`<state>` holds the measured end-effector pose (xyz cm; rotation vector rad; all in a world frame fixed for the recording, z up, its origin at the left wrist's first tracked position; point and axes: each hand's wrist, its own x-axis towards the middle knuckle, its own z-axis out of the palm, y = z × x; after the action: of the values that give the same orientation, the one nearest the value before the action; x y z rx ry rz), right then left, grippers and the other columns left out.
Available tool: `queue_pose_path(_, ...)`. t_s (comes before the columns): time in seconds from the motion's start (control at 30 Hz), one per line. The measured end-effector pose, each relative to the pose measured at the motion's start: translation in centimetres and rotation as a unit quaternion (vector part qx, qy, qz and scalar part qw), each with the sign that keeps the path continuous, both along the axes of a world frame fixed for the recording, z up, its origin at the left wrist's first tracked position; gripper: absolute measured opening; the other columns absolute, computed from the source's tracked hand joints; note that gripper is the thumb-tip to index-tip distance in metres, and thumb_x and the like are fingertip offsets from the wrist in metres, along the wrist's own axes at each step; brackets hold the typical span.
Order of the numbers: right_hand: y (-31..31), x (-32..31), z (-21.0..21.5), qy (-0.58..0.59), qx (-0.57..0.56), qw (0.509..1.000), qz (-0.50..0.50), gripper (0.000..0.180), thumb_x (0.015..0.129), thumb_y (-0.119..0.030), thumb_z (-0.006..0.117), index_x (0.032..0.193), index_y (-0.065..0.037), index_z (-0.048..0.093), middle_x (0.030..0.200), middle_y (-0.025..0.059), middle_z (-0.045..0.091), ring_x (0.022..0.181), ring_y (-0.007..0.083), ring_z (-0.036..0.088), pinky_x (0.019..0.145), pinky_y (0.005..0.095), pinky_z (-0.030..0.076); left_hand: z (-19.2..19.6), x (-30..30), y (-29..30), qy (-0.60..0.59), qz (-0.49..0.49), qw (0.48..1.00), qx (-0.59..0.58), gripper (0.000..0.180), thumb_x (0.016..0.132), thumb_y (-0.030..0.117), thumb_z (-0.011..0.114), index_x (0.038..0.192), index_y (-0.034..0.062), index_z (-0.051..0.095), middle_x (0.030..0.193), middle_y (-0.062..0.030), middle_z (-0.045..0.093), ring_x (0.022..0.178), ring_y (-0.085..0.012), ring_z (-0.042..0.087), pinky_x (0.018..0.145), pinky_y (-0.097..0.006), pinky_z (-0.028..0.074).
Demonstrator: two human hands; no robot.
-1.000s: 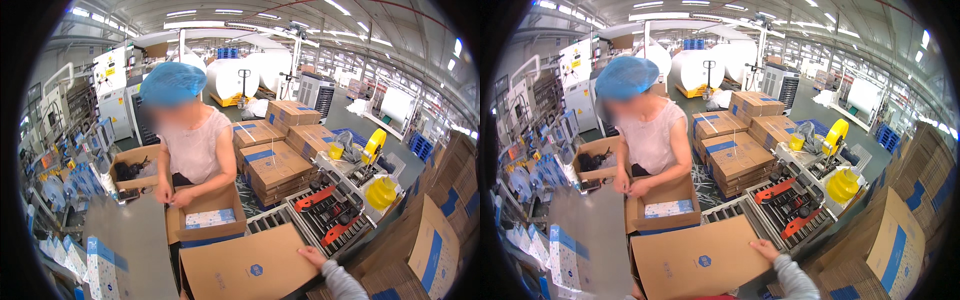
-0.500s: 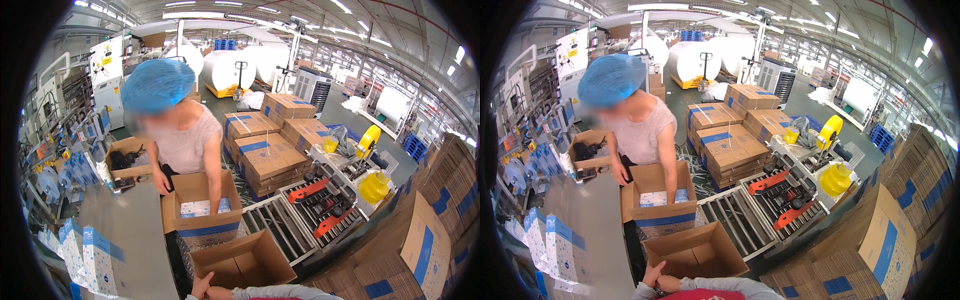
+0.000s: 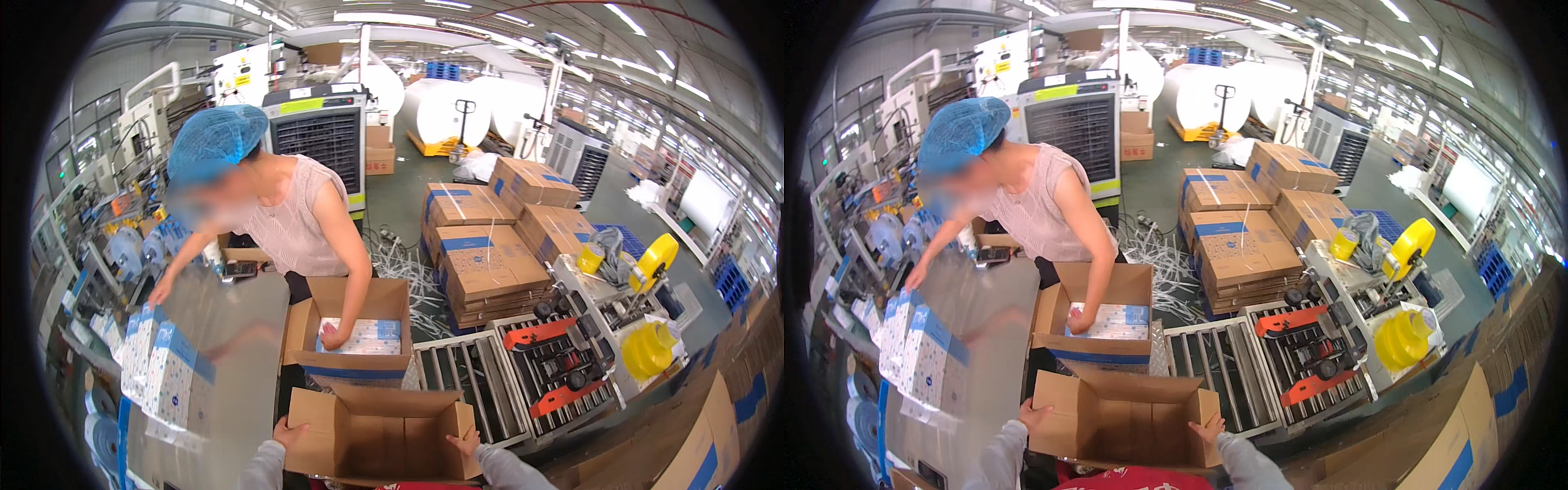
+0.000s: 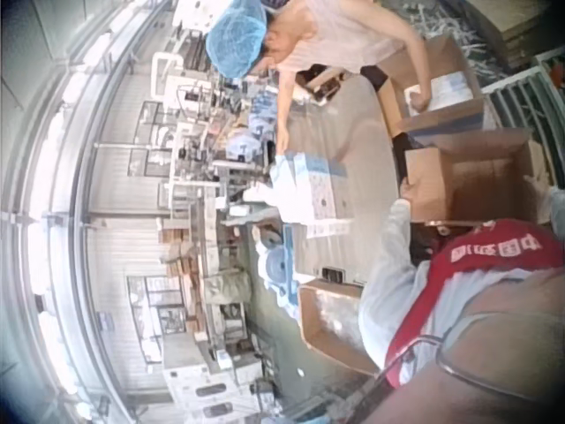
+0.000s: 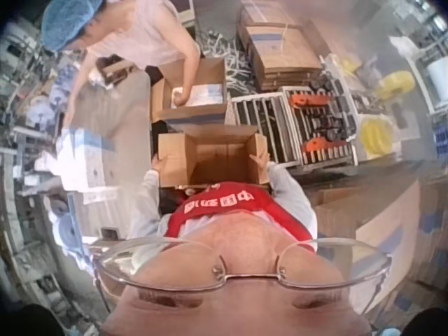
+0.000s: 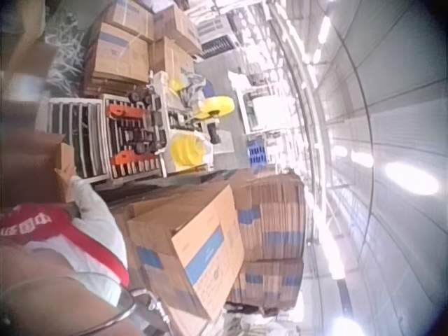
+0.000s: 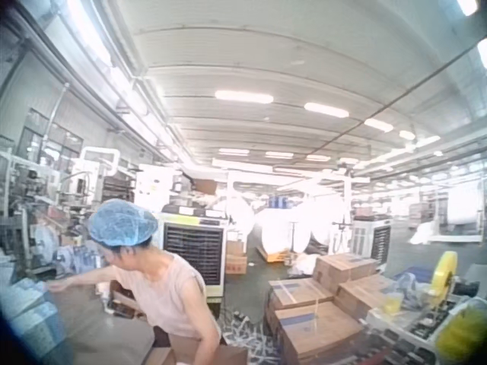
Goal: The person picks up multiple tissue packs from a table, stacks them, and places them into a cardboard box. The person then moves the box onto a conveyor belt and repeats the process with additional boxes.
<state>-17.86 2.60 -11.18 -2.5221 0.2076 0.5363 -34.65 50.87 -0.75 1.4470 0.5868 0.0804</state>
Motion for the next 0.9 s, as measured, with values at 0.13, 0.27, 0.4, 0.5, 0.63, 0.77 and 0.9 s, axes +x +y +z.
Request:
queue_pose_path(0.13,1.2,-0.3,0.8,-0.035,-0.078,0.996,0.011,0.112,0.064,-0.071,0.067,0.136,0.005,0.028,0.130,0.0369,0.040,0.116,0.0492,0.048,0.099,0.0470,0.040,-5.6,0.8,-4.6,0.354,-0.068,0.916,0.178,0.067,0.083,0.063,0.049,0.119,0.0067,0.058,0.119,-0.0142,0.057,0.110,-0.0270,0.052,0.094,-0.041,0.041)
queue_pose_path(0.27,2.3,-1.1,2.3,-0.081,0.057,0.993,0.068,0.050,0.087,-0.041,0.059,0.104,0.007,0.056,0.100,0.0286,0.063,0.097,0.0431,0.060,0.080,0.0486,0.048,-16.7,0.0,-8.1,0.222,-0.090,0.971,-0.012,0.131,0.058,0.075,0.069,0.148,0.0034,0.006,0.153,-0.0161,0.015,0.141,-0.0262,0.016,0.113,-0.036,0.018)
queue_pose_path(0.4,4.9,-1.0,-0.2,-0.123,0.038,0.982,0.140,0.039,0.087,-0.032,0.060,0.092,0.006,0.066,0.085,0.0270,0.066,0.084,0.0421,0.064,0.071,0.0477,0.050,-4.4,1.1,-3.8,0.229,-0.270,0.935,-0.005,0.105,0.069,0.068,0.066,0.138,-0.0044,0.036,0.141,-0.0212,0.040,0.132,-0.0287,0.036,0.110,-0.035,0.027)
queue_pose_path(0.5,9.0,-0.1,1.1,-0.107,-0.023,0.976,0.188,0.042,0.087,-0.033,0.060,0.091,0.008,0.065,0.084,0.0279,0.065,0.085,0.0412,0.065,0.071,0.0469,0.050,4.5,-4.6,-1.4,0.281,-0.289,0.913,0.059,0.103,0.074,0.075,0.052,0.142,-0.0004,0.033,0.148,-0.0183,0.030,0.138,-0.0277,0.026,0.113,-0.034,0.021)
queue_pose_path(0.63,11.6,1.2,1.1,0.016,0.120,0.970,0.212,0.054,0.087,-0.042,0.061,0.091,0.011,0.063,0.077,0.0189,0.068,0.060,0.0339,0.063,0.057,0.0418,0.050,4.5,-10.7,-1.0,0.169,-0.162,0.968,0.093,0.086,0.083,0.062,0.055,0.139,-0.0007,0.037,0.134,-0.0189,0.048,0.125,-0.0281,0.046,0.104,-0.033,0.035)
queue_pose_path(0.77,11.2,4.6,4.7,0.169,-0.183,0.911,0.330,0.053,0.087,-0.042,0.061,0.112,0.005,0.060,0.091,0.0169,0.067,0.078,0.0290,0.065,0.069,0.0392,0.052,5.0,-14.3,-0.7,0.043,0.046,0.991,0.115,0.049,0.089,0.038,0.061,0.124,0.0042,0.055,0.107,-0.0141,0.065,0.092,-0.0219,0.063,0.082,-0.031,0.050)
queue_pose_path(0.9,18.0,-0.2,17.6,-0.112,-0.315,0.888,0.315,0.053,0.087,-0.037,0.061,0.121,0.004,0.055,0.104,0.0220,0.064,0.093,0.0384,0.062,0.081,0.0438,0.050,5.7,-19.6,4.5,0.077,0.222,0.954,0.186,0.022,0.089,0.021,0.062,0.102,0.0037,0.066,0.081,-0.0076,0.068,0.071,-0.0124,0.062,0.065,-0.028,0.051)
